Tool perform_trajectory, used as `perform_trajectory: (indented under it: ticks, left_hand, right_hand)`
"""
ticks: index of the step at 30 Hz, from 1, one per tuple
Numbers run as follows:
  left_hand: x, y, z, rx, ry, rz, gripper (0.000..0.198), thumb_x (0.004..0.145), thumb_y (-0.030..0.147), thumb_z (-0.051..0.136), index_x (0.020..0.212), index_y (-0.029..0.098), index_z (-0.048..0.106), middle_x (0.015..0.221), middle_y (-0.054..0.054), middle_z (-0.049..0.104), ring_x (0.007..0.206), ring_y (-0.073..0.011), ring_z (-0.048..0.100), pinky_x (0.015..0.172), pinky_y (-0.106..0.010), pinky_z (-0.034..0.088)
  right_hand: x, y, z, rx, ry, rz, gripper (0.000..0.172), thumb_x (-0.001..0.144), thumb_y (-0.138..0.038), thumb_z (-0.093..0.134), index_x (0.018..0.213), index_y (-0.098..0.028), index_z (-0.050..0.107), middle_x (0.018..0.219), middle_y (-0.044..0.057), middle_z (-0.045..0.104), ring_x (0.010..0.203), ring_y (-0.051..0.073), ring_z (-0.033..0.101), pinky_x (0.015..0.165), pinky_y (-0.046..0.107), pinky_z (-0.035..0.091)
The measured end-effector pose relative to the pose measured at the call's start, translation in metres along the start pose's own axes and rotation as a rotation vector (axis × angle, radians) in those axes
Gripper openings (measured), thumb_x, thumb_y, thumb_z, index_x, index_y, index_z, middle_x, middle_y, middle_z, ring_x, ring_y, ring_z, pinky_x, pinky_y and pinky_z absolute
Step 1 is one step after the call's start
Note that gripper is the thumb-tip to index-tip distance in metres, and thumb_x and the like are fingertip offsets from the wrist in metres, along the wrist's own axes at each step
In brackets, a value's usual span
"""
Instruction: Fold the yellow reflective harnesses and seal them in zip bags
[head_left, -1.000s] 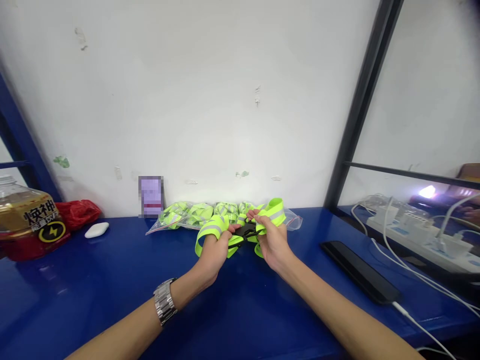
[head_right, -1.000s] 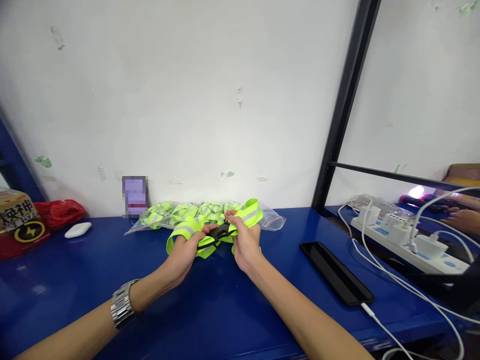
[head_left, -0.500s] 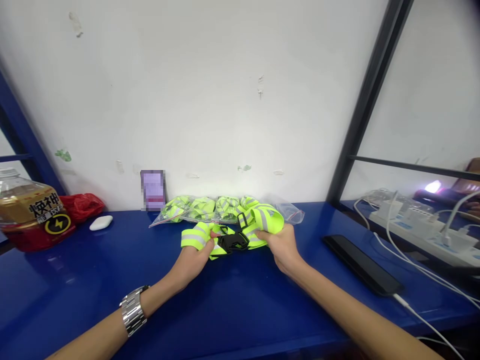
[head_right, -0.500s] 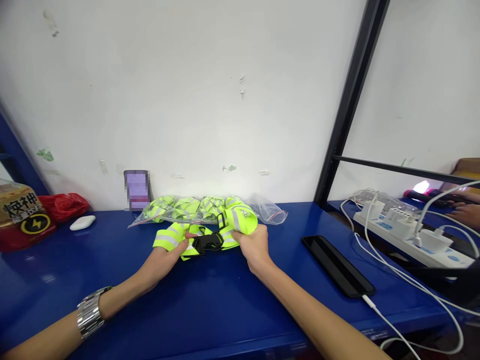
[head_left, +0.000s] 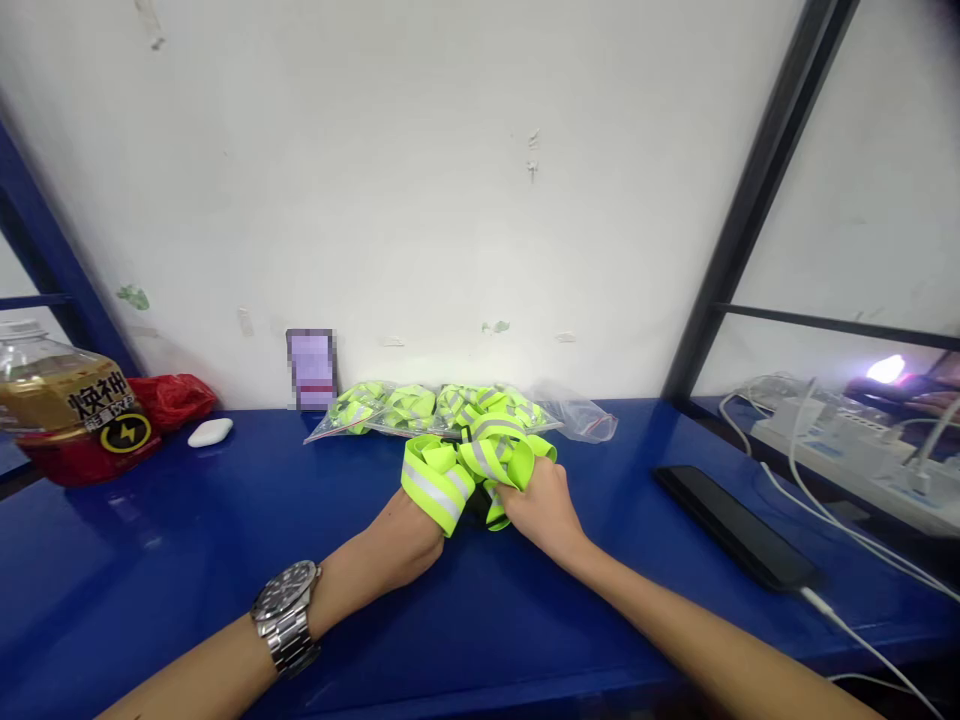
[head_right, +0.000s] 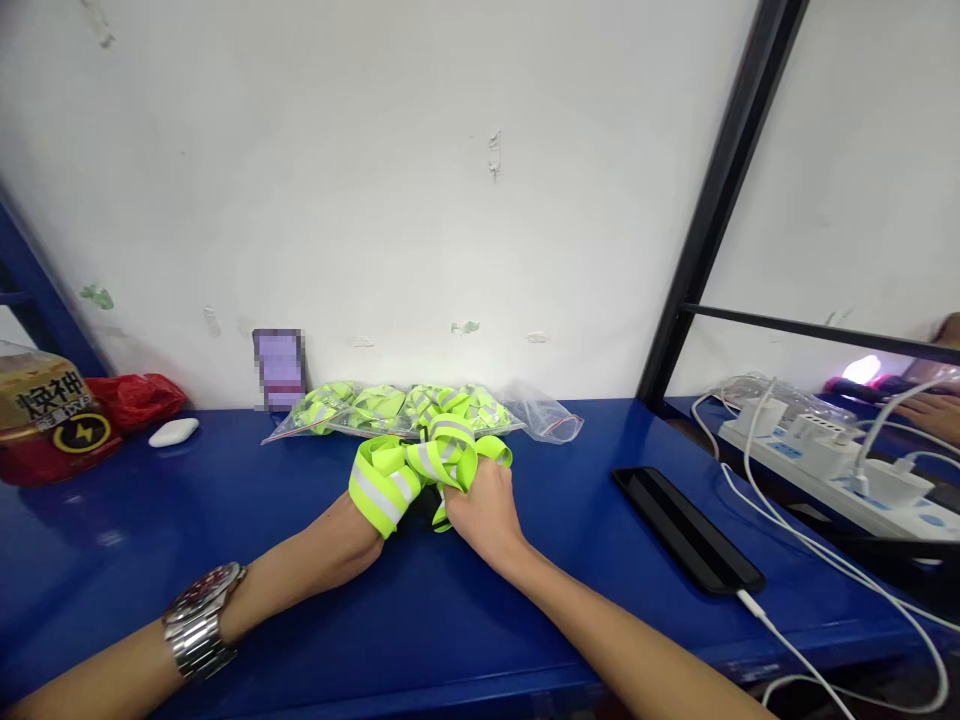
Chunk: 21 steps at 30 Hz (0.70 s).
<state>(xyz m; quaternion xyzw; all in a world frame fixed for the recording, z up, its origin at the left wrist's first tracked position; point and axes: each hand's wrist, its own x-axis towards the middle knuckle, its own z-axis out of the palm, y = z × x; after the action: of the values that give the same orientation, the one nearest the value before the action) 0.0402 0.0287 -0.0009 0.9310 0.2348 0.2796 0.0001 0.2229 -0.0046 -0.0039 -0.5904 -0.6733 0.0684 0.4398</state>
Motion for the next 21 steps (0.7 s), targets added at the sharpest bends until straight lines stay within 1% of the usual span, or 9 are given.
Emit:
perform_trajectory:
  ticks: [4,7,9,10,13,15,17,19,21]
  left_hand:
    - [-0.002,0.019,0.003,0.056,-0.105,-0.029,0.047,0.097,0.031,0.033,0.141,0.016,0.034,0.139,-0.015,0.047,0.136,-0.0294,0.034,0.116,-0.052,0.022]
    - [-0.002,0.026,0.008,0.057,-0.200,-0.070,0.058,0.095,0.049,0.038,0.142,0.014,0.033,0.139,-0.016,0.048,0.134,-0.0332,0.037,0.113,-0.055,0.027]
    - [-0.001,0.026,0.011,0.039,-0.235,-0.056,0.066,0.090,0.058,0.044,0.139,0.015,0.039,0.138,-0.015,0.050,0.131,-0.0340,0.042,0.111,-0.052,0.033]
    - [0.000,0.026,0.012,0.031,-0.235,-0.036,0.063,0.089,0.058,0.045,0.136,0.017,0.044,0.138,-0.013,0.051,0.129,-0.0332,0.044,0.110,-0.049,0.035]
    - [0.002,0.024,0.013,0.033,-0.241,0.038,0.045,0.090,0.048,0.048,0.124,0.021,0.057,0.133,-0.008,0.057,0.124,-0.0301,0.050,0.105,-0.042,0.041]
    - [0.004,0.024,0.012,0.059,-0.334,0.058,0.031,0.089,0.034,0.049,0.111,0.019,0.064,0.120,-0.009,0.065,0.112,-0.0284,0.058,0.097,-0.038,0.047]
    - [0.006,0.024,0.009,0.075,-0.453,0.047,0.023,0.086,0.022,0.048,0.097,0.017,0.067,0.106,-0.008,0.069,0.098,-0.0260,0.063,0.089,-0.036,0.049]
    - [0.008,0.024,0.006,0.028,-0.519,0.028,0.023,0.084,0.018,0.045,0.090,0.017,0.067,0.101,-0.007,0.070,0.092,-0.0235,0.064,0.086,-0.033,0.050]
    - [0.010,0.023,0.002,-0.076,-0.512,-0.009,0.024,0.087,0.023,0.044,0.091,0.019,0.067,0.103,-0.005,0.070,0.093,-0.0213,0.063,0.085,-0.029,0.048]
  right_hand:
    - [0.001,-0.004,0.000,-0.063,-0.028,0.008,0.015,0.068,-0.008,0.050,0.058,-0.019,0.053,0.065,0.003,0.066,0.063,0.019,0.061,0.059,0.026,0.039]
    - [0.000,-0.007,-0.002,0.016,-0.038,0.038,0.015,0.070,-0.010,0.051,0.058,-0.018,0.051,0.062,0.001,0.063,0.061,0.017,0.059,0.057,0.025,0.037]
    - [-0.002,-0.010,-0.002,0.050,-0.065,0.047,0.012,0.073,-0.013,0.052,0.062,-0.018,0.052,0.063,0.001,0.062,0.063,0.017,0.059,0.058,0.025,0.038]
    - [-0.004,-0.012,-0.002,0.034,-0.080,0.041,0.011,0.075,-0.016,0.053,0.064,-0.018,0.052,0.065,0.002,0.061,0.064,0.018,0.058,0.058,0.025,0.039]
    - [-0.011,-0.018,0.000,-0.028,-0.196,-0.069,0.016,0.085,-0.030,0.053,0.077,-0.017,0.053,0.077,0.007,0.061,0.073,0.020,0.057,0.065,0.030,0.043]
    - [-0.015,-0.020,-0.001,-0.035,-0.338,-0.200,0.029,0.092,-0.044,0.047,0.089,-0.016,0.053,0.088,0.010,0.060,0.081,0.022,0.057,0.071,0.033,0.045]
    - [-0.017,-0.020,-0.003,-0.062,-0.466,-0.292,0.041,0.093,-0.055,0.041,0.095,-0.015,0.052,0.096,0.013,0.058,0.086,0.024,0.056,0.075,0.037,0.046]
    - [-0.017,-0.018,-0.007,-0.113,-0.535,-0.333,0.046,0.093,-0.058,0.038,0.095,-0.014,0.052,0.098,0.015,0.057,0.089,0.026,0.055,0.078,0.040,0.047]
    - [-0.014,-0.013,-0.010,-0.121,-0.564,-0.362,0.042,0.096,-0.053,0.035,0.096,-0.014,0.052,0.097,0.014,0.057,0.091,0.026,0.055,0.079,0.040,0.047]
